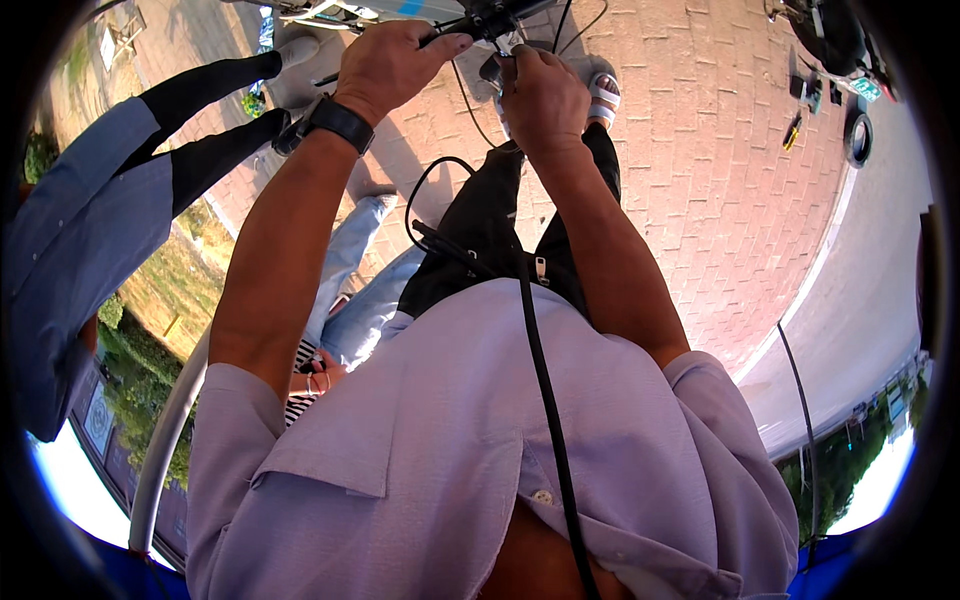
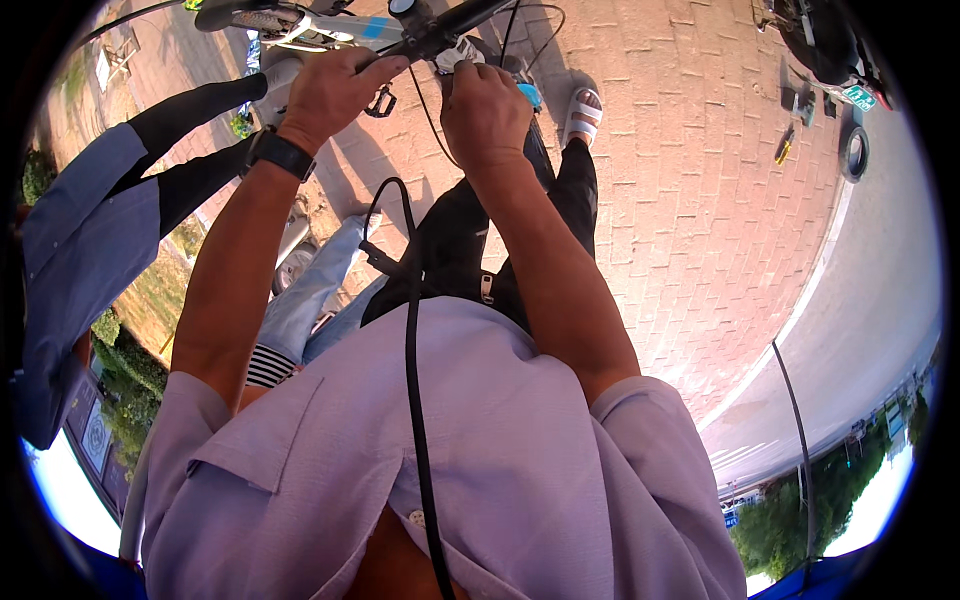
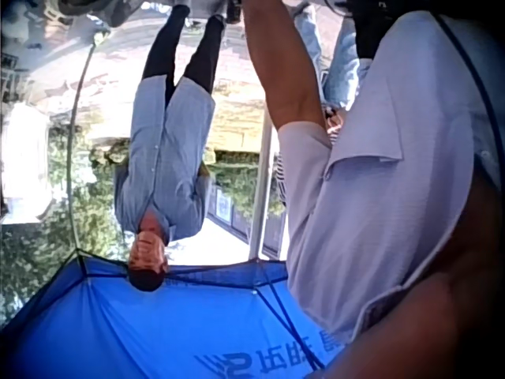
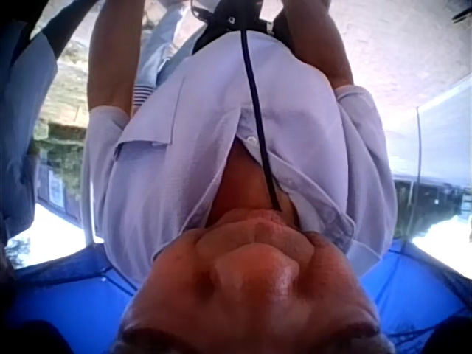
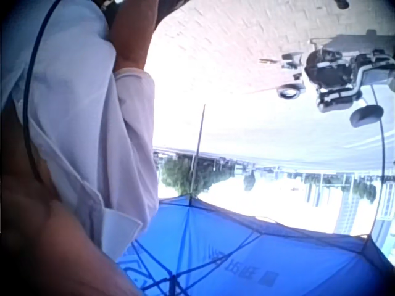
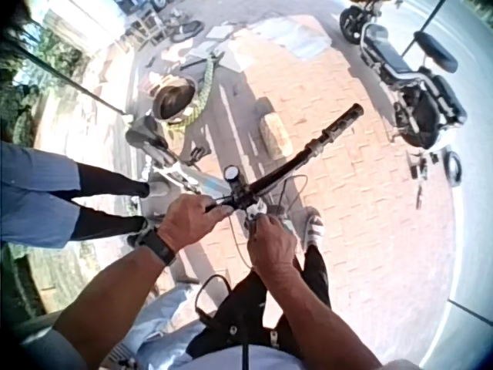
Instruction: The person adjusts the bicycle's handlebar and brake cable using a screwdriver. They then walk to a cluttered workbench, retrieve a small tool, and return to the bicycle to continue adjustments on the handlebar area.
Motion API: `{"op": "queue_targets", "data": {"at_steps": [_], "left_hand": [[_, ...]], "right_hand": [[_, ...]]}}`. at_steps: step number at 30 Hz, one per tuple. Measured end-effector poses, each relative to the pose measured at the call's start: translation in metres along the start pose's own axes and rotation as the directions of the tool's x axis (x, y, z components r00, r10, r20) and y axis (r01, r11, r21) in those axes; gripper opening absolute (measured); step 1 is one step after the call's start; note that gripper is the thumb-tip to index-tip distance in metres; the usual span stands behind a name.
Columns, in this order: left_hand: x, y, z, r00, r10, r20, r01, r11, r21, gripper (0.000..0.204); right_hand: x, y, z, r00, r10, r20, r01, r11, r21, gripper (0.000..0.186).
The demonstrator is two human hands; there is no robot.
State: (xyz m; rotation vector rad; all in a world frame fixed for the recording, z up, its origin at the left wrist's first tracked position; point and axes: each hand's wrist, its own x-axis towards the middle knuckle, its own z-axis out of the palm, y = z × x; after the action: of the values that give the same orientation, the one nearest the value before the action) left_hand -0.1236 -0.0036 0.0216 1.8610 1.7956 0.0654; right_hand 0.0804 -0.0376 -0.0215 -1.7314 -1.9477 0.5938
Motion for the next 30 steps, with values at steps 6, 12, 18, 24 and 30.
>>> {"op": "queue_targets", "data": {"at_steps": [6,12,18,24,30], "left_hand": [[0.001,0.002,-0.002,0.998,-0.050,0.023,0.050,0.999,0.001,0.060],[-0.001,-0.002,0.001,1.000,-0.028,0.006,0.028,1.000,-0.002,0.059],[-0.002,0.002,-0.004,0.997,-0.078,0.028,0.081,0.993,-0.089,0.058],[-0.002,0.002,-0.008,0.975,-0.196,0.107,0.222,0.789,-0.573,0.048],[-0.003,-0.014,-0.001,0.985,-0.163,0.058,0.168,0.817,-0.551,0.046]], "right_hand": [[-0.006,-0.020,-0.001,0.892,0.371,0.257,-0.434,0.862,0.263,0.031],[-0.004,-0.047,0.011,0.675,0.501,0.541,-0.652,0.061,0.756,0.039],[0.001,-0.056,-0.001,0.487,0.332,0.808,-0.663,-0.461,0.589,0.036],[0.013,-0.062,-0.001,0.451,0.202,0.870,-0.481,-0.766,0.427,0.030],[0.015,-0.059,-0.006,0.472,0.171,0.865,-0.505,-0.752,0.424,0.029]]}}
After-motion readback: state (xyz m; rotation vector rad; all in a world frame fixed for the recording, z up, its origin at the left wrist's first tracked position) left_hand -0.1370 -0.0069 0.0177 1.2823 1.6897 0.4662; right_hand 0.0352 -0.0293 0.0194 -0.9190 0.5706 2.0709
